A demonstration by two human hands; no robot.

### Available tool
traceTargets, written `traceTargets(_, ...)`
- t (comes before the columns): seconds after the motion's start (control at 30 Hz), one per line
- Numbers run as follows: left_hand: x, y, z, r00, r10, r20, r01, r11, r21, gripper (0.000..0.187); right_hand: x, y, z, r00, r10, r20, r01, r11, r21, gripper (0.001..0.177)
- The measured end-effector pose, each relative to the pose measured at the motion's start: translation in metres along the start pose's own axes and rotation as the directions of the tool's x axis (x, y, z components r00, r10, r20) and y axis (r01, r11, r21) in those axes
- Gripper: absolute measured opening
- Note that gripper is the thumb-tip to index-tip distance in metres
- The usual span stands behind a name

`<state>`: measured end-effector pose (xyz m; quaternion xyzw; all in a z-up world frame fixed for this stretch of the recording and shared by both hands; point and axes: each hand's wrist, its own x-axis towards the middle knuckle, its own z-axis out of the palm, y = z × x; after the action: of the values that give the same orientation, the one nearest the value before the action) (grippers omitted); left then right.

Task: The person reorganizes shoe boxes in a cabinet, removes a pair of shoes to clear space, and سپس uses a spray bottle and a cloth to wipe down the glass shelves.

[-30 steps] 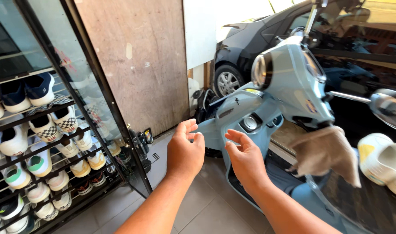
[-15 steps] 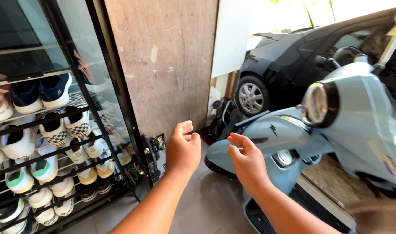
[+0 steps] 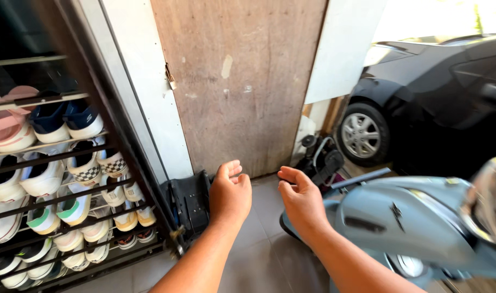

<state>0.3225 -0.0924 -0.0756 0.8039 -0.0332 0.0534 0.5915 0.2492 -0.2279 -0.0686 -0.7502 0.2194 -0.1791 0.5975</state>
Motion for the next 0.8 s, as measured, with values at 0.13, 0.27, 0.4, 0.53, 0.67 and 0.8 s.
traceTargets(0.13,0.035,-0.017,0.032,0.995,-0.038,-0.096,0.041,0.999,0.031,0.036,0.060,0.023,0.008,0.996,-0.035,0.084,0.033,0.999,0.024,0.040)
traceTargets(0.27,0.066,-0.036,0.056,0.986,-0.032,-0.164,0.039,0.998,0.042,0.035,0.109,0.047,0.015,0.987,0.008,0.158,0.005,0.997,-0.080,0.037)
traceTargets(0.4,0.102,-0.052,0.079,0.975,-0.061,-0.215,0.077,0.995,0.067,0.034,0.150,0.067,0.033,0.976,-0.104,0.193,0.105,0.994,0.007,0.037)
traceTargets(0.53,0.131,-0.077,0.090,0.971,-0.087,-0.222,0.104,0.992,0.068,0.034,0.173,0.076,0.049,0.974,-0.010,0.225,0.035,0.994,-0.104,0.038)
traceTargets(0.67,0.155,-0.107,0.100,0.964,-0.130,-0.233,0.142,0.989,0.036,0.034,0.191,0.085,0.066,0.963,0.127,0.240,-0.084,0.980,-0.179,0.041)
traceTargets(0.8,0.181,-0.147,0.111,0.942,-0.158,-0.295,0.179,0.983,0.046,0.031,0.210,0.111,0.091,0.968,0.020,0.250,0.014,0.991,-0.130,0.039)
